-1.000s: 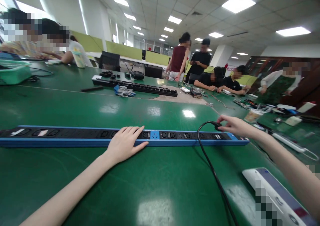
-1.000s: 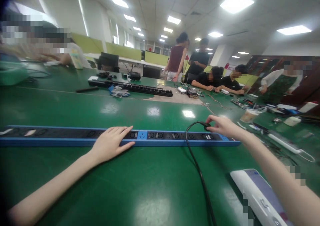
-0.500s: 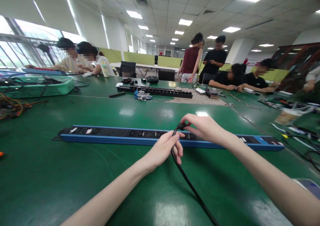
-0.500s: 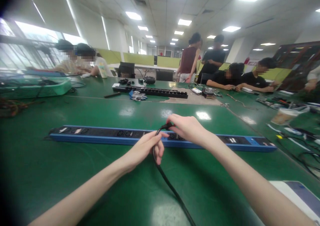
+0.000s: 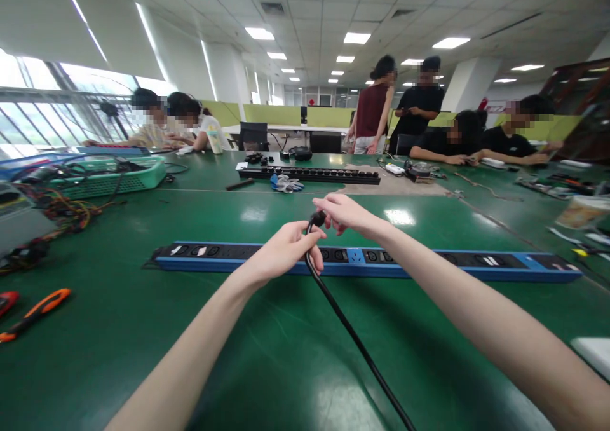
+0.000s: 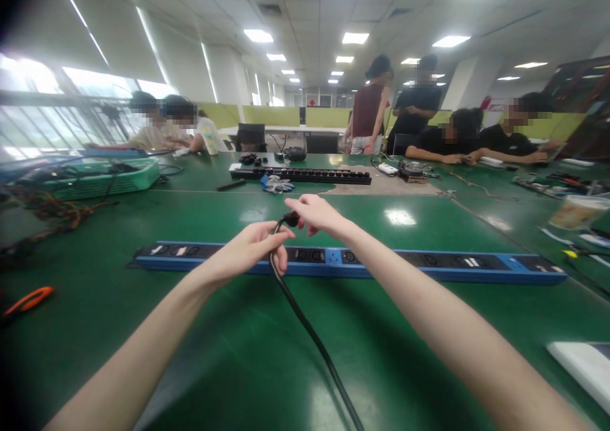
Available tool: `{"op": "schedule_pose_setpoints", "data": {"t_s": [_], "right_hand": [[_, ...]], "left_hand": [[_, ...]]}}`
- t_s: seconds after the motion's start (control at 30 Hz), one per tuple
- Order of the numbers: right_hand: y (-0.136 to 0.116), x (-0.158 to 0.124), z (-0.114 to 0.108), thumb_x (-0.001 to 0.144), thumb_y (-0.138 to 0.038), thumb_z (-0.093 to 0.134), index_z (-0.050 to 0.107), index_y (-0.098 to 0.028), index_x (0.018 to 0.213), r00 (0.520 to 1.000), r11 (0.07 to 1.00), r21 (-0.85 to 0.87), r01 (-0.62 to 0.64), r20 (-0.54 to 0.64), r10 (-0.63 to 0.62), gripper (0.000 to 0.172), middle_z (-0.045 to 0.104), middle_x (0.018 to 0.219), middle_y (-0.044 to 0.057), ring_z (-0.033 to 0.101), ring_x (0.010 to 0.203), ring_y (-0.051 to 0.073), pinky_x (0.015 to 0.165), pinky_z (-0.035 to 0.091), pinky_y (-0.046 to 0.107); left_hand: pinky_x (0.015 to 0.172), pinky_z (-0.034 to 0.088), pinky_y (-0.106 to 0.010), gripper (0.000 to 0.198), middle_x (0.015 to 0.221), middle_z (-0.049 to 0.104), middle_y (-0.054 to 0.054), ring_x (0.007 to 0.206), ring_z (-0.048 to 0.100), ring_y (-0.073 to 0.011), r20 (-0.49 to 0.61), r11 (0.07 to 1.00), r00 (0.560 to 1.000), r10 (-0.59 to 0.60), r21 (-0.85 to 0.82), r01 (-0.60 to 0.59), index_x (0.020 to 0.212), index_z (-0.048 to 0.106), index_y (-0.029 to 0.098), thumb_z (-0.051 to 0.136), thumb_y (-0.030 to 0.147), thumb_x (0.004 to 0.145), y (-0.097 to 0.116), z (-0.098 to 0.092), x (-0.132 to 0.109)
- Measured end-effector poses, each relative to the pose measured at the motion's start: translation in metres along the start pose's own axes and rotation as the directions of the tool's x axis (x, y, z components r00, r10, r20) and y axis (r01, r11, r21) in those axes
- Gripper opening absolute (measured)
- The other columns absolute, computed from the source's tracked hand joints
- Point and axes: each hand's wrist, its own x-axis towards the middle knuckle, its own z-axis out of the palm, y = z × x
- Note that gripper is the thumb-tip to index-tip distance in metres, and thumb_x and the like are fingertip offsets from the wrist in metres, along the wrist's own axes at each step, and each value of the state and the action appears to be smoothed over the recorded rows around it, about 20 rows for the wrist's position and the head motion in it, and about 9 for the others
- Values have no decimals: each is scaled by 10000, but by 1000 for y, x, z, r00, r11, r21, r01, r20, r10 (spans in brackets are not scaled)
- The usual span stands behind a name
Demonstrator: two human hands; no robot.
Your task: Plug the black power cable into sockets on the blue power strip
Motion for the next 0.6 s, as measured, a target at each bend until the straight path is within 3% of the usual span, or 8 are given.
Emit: {"op": "schedule_pose_setpoints", "data": {"t_s": [0.2,0.3,0.37,0.43,0.47,0.5,0.53,0.6], "right_hand": [[-28,37,48,907,-317,650,610,-166,856,1000,946,323,-15,11,12,164,622,705,6,492,498,75,486,460,207],[-46,57,75,873,-291,645,590,-182,852,993,957,271,104,-80,-85,123,585,657,-17,479,510,89,475,429,207],[-57,70,96,849,-314,659,579,-193,858,980,970,156,187,-89,-175,145,608,672,-16,497,533,102,481,411,211],[-64,81,119,832,-350,672,577,-198,837,964,965,15,261,-59,-260,179,657,732,-2,534,587,111,522,407,215],[-66,86,131,823,-369,677,579,-199,818,955,954,-60,292,-37,-295,196,675,759,3,554,624,118,551,408,218],[-67,90,144,814,-386,684,584,-201,803,947,940,-130,316,-15,-320,211,689,784,6,572,666,125,583,411,220],[-67,95,156,804,-402,691,592,-204,795,943,925,-191,328,5,-333,221,701,805,7,587,708,134,614,414,223],[-64,102,180,792,-428,702,616,-212,806,946,905,-281,319,42,-321,234,719,845,10,608,767,148,660,417,230]], "left_hand": [[766,589,-346,424,809,783,-99,757,751,-223,12,985,998,-68,157,66,1120,615,162,602,549,947,11,-61,-20],[845,586,-391,435,870,790,-120,819,757,-239,-212,966,969,-127,196,169,1102,649,146,507,537,974,-3,-111,-34],[884,567,-397,382,888,791,-114,868,752,-243,-494,907,862,-113,303,292,1049,683,152,453,448,977,-26,-150,-45],[926,536,-418,302,932,794,-94,968,734,-274,-755,703,654,-53,437,562,991,718,196,480,375,938,-58,-182,-56],[948,517,-438,286,991,794,-96,1028,717,-298,-831,581,556,-5,450,678,988,729,215,495,365,922,-74,-194,-61],[952,505,-444,289,1059,787,-109,1064,704,-313,-870,491,492,21,438,754,1010,736,226,500,365,917,-91,-202,-66],[938,500,-438,302,1108,778,-117,1069,699,-317,-885,429,466,21,429,795,1035,739,237,490,365,920,-106,-206,-69],[938,480,-415,324,1139,771,-120,1067,694,-302,-880,375,475,3,442,815,1058,744,245,468,361,933,-131,-206,-72]]}}
